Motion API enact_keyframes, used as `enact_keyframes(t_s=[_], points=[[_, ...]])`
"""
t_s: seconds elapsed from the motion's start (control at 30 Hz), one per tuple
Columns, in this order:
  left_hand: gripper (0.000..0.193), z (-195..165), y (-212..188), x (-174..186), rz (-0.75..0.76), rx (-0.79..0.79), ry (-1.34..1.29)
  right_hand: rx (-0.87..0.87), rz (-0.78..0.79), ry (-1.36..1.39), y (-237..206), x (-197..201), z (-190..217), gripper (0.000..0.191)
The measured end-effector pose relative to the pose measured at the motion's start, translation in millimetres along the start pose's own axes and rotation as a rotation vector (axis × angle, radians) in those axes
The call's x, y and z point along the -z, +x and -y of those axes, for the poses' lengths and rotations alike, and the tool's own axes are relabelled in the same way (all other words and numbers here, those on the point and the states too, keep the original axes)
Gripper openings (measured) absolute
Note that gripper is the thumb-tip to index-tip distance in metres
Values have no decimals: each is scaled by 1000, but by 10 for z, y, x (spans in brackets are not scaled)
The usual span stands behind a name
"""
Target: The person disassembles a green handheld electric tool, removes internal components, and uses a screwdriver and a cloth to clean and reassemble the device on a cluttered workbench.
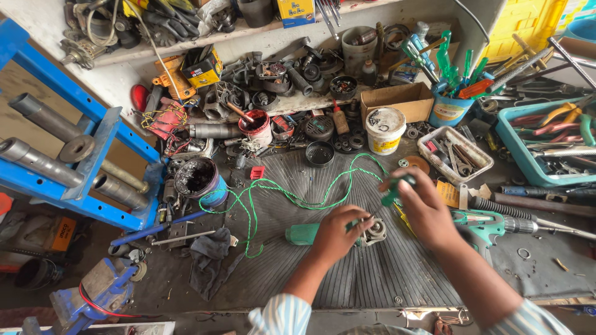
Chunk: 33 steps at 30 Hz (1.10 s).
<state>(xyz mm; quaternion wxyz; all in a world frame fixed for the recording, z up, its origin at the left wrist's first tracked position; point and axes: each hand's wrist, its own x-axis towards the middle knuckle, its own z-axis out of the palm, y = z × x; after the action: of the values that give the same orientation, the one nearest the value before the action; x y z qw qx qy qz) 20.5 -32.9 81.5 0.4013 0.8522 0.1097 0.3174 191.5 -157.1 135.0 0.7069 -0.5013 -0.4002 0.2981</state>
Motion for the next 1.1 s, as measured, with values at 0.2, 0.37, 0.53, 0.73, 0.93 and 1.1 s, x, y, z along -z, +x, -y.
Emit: enact_keyframes(t_s=[0.2,0.37,0.53,0.73,0.93,1.1], points=[[22,160,120,-108,-11,134,-258,-62,162,138,374,-302,-232,27],[20,246,52,-123,-6,112,-106,-48,207,2,343,-302,-391,36],[21,269,34,-169,-48,61,25,-57,184,-79,280,-293,-374,37],[21,244,30,-155,-20,80,-1,-48,197,-56,223,-295,-357,38],[21,231,37,-135,-11,74,3,-2,200,-48,173,-317,-355,35],[23,255,51,-144,-27,65,14,-23,123,-190,92,-344,-312,26]])
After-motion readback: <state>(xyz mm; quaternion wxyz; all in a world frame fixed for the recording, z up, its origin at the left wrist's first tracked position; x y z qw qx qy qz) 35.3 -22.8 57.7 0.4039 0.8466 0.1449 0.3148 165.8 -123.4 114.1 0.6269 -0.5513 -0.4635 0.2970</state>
